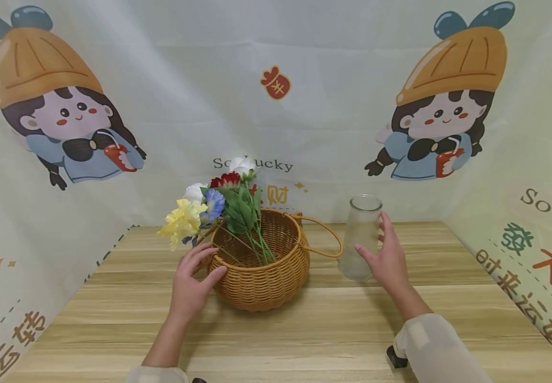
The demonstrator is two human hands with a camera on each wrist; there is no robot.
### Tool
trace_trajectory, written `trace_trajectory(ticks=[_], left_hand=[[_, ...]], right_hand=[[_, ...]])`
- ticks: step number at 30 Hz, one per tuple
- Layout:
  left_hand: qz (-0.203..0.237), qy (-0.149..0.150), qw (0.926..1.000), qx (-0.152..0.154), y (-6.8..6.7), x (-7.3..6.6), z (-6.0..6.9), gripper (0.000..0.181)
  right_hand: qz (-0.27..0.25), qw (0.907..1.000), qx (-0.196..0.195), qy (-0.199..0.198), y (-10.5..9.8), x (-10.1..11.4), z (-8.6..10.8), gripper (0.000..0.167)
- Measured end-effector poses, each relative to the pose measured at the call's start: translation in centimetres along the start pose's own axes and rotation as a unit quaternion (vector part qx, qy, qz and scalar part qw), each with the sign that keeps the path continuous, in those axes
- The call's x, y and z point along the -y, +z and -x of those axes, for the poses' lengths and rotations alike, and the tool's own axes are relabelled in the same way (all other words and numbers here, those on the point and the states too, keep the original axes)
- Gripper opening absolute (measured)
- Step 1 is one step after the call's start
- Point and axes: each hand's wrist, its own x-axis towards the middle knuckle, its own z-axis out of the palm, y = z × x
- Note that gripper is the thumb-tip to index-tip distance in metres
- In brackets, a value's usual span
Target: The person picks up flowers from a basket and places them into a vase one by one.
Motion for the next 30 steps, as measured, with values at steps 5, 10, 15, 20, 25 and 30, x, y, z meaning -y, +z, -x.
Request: trace_trajectory(ticks=[5,10,15,20,25,30], left_hand=[[0.012,0.011,0.9998,-0.008,-0.1,-0.3,-0.3,0.037],[0.025,0.011,0.9996,0.000,-0.6,-2.6,-0.3,0.035],[0.035,0.000,0.9994,0.008,-0.8,-3.4,-0.5,0.035],[0.045,-0.005,0.9989,0.009,-0.8,-3.2,-0.5,0.035],[0.046,-0.005,0.9989,0.008,-0.8,-3.1,-0.5,0.035],[0.044,-0.006,0.9990,0.009,-0.7,-3.2,-0.5,0.036]], right_hand=[[0.000,1.0000,-0.003,0.000,0.2,-0.1,0.0,0.100],[-0.010,0.9999,-0.009,-0.006,0.3,-0.3,-0.1,0.098],[-0.031,0.9994,-0.010,-0.010,0.4,-0.4,-0.2,0.098],[-0.039,0.9992,-0.005,-0.008,0.3,-0.3,-0.2,0.098],[-0.038,0.9992,-0.004,-0.008,0.1,-0.2,0.0,0.098],[-0.036,0.9992,-0.010,-0.012,0.1,-0.2,0.2,0.097]])
